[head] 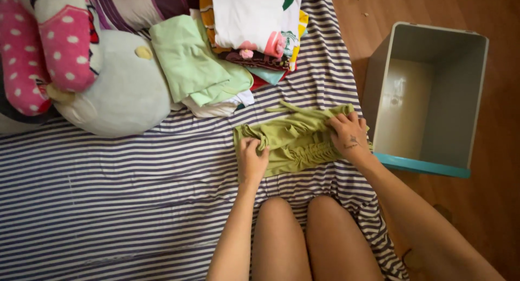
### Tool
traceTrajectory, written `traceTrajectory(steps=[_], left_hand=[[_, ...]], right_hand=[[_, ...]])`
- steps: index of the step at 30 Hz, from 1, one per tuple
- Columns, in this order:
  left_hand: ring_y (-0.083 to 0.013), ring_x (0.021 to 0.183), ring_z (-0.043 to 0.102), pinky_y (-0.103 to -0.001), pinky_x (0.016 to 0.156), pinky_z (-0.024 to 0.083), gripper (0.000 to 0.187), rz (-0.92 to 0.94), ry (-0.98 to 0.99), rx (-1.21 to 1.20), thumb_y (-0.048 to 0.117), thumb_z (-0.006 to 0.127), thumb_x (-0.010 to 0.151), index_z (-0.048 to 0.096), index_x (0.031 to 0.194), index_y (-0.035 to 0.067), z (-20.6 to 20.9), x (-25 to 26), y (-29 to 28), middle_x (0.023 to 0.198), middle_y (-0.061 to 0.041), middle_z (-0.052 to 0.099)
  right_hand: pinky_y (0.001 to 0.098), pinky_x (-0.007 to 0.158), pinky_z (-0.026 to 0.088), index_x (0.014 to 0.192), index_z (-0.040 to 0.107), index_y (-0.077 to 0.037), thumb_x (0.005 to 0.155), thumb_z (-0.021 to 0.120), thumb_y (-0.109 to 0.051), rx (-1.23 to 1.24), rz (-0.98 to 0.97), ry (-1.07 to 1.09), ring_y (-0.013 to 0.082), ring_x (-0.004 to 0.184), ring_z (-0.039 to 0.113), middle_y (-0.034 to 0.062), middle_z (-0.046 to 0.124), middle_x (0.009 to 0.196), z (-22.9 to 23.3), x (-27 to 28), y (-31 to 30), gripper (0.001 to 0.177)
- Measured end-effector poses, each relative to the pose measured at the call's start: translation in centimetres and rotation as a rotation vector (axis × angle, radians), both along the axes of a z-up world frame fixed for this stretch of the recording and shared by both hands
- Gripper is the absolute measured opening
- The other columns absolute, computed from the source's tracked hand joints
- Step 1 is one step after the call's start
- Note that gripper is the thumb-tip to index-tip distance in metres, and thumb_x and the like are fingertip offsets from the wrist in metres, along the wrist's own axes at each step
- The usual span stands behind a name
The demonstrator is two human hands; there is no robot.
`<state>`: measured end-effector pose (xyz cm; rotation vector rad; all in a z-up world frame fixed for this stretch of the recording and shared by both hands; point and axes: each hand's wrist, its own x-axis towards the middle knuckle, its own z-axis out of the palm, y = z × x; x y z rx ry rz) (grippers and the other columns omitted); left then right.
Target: Folding various articles of clothing on a bed and placing them into a storage bin.
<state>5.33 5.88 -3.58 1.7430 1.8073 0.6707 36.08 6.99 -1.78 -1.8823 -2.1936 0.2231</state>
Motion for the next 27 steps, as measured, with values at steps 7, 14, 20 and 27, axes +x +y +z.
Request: traceTrajectory(steps=[7, 14, 20, 27], left_hand=[[-0.0332, 0.1, 0.061, -0.044, 0.092, 0.049, 0.021, 0.041, -0.186, 0.155, 0.016, 0.073, 0.079, 0.071, 0.097, 0.005, -1.8, -2.0, 0.2, 0.098, -0.012, 0.068], [-0.0312, 0.107, 0.069, -0.043, 0.092, 0.05, 0.039, 0.296, -0.03, -0.626, 0.045, 0.07, 0.09, 0.069, 0.109, 0.012, 1.7, -2.0, 2.0, 0.104, -0.009, 0.071], [-0.0442, 0.117, 0.052, -0.048, 0.094, 0.046, 0.068, 0.19, -0.205, -0.034, 0.013, 0.076, 0.083, 0.048, 0.145, 0.006, -2.5, -2.6, 4.4, 0.131, -0.029, 0.049], [-0.0372, 0.102, 0.058, -0.044, 0.095, 0.047, 0.029, 0.265, -0.133, 0.141, -0.015, 0.059, 0.075, 0.066, 0.095, 0.005, -4.5, -5.2, 4.4, 0.102, -0.017, 0.058]], right_hand=[[0.0476, 0.098, 0.038, 0.102, 0.075, -0.02, 0.078, 0.074, -0.017, -0.019, -0.003, -0.032, 0.0285, 0.11, 0.054, 0.0016, 0.065, 0.102, 1.3, 0.5, -2.0, 0.025], [0.0483, 0.103, 0.039, 0.112, 0.072, -0.016, 0.084, 0.071, -0.024, -0.028, -0.26, 0.286, 0.0286, 0.114, 0.051, 0.0073, 0.062, 0.114, 0.0, 1.7, -1.7, 0.03], [0.0503, 0.103, 0.042, 0.127, 0.058, -0.006, 0.09, 0.074, -0.04, -0.203, -0.611, 0.411, 0.0346, 0.119, 0.048, 0.0176, 0.053, 0.129, -1.5, 2.6, 2.1, 0.052], [0.0551, 0.107, 0.041, 0.125, 0.063, -0.005, 0.09, 0.079, -0.039, -0.293, -0.647, 0.207, 0.0416, 0.123, 0.049, 0.0173, 0.063, 0.125, -8.2, 6.7, 3.2, 0.051]])
